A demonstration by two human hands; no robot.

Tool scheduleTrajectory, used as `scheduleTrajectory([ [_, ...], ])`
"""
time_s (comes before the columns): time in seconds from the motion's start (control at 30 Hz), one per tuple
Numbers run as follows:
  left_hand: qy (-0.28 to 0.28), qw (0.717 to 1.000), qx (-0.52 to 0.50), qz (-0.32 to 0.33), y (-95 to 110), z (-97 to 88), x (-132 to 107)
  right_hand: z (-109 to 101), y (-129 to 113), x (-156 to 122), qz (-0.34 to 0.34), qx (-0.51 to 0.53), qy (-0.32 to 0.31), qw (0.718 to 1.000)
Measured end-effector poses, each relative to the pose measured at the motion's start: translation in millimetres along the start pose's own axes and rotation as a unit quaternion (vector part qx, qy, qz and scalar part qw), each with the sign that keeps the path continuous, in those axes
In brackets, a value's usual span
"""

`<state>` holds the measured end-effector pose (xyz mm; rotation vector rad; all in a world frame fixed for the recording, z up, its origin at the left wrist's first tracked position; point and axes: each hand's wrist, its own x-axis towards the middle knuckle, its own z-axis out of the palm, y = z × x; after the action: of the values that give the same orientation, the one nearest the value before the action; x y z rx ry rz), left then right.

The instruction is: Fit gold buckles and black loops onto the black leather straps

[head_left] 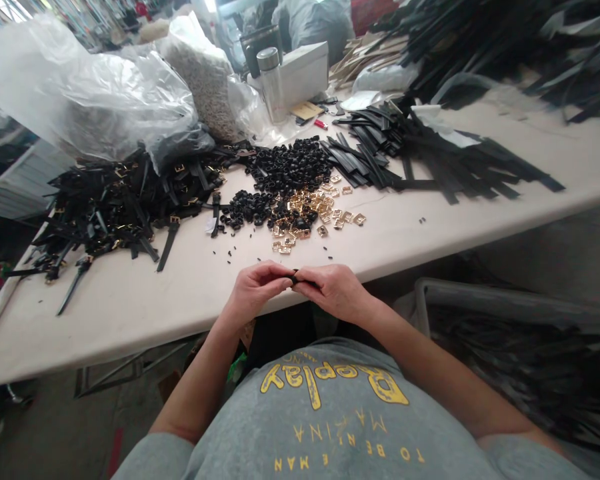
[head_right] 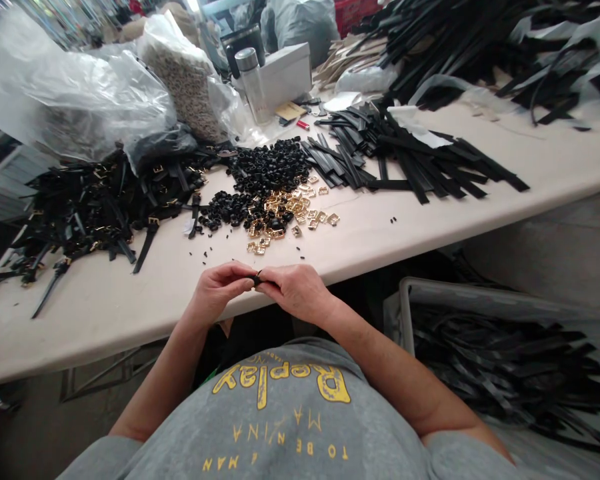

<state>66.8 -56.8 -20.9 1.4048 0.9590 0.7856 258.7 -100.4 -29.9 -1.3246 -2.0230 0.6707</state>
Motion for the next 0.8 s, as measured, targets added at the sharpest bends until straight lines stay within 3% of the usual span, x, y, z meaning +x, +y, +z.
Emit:
scheduleTrajectory([
  [0.1, 0.091, 0.989, -0.116, -0.023, -8.6, -7.8, 4.6, -1.9, 2.8, -2.8, 0.032, 0.127, 0.026, 0.991],
  [0.23, 0.195, 0.944, -0.258, -0.056, -19.2, -20.9, 15.6, -3.6, 5.2, -9.0, 0.057, 0.304, 0.009, 0.951],
  [0.4, 0.219, 0.909, -0.343, -0.090, -28.6, -16.6, 22.7, 8.7, 3.0, -18.4, 0.089, 0.375, -0.013, 0.923],
  [0.67, 0.243, 0.862, -0.429, -0.116, -30.0, -2.4, 21.1, 19.7, 8.0, -30.4, 0.115, 0.463, 0.019, 0.879],
  [0.8, 0.218, 0.861, -0.443, -0.121, -30.7, -0.5, 20.8, 20.8, 6.6, -29.2, 0.121, 0.444, 0.039, 0.887],
])
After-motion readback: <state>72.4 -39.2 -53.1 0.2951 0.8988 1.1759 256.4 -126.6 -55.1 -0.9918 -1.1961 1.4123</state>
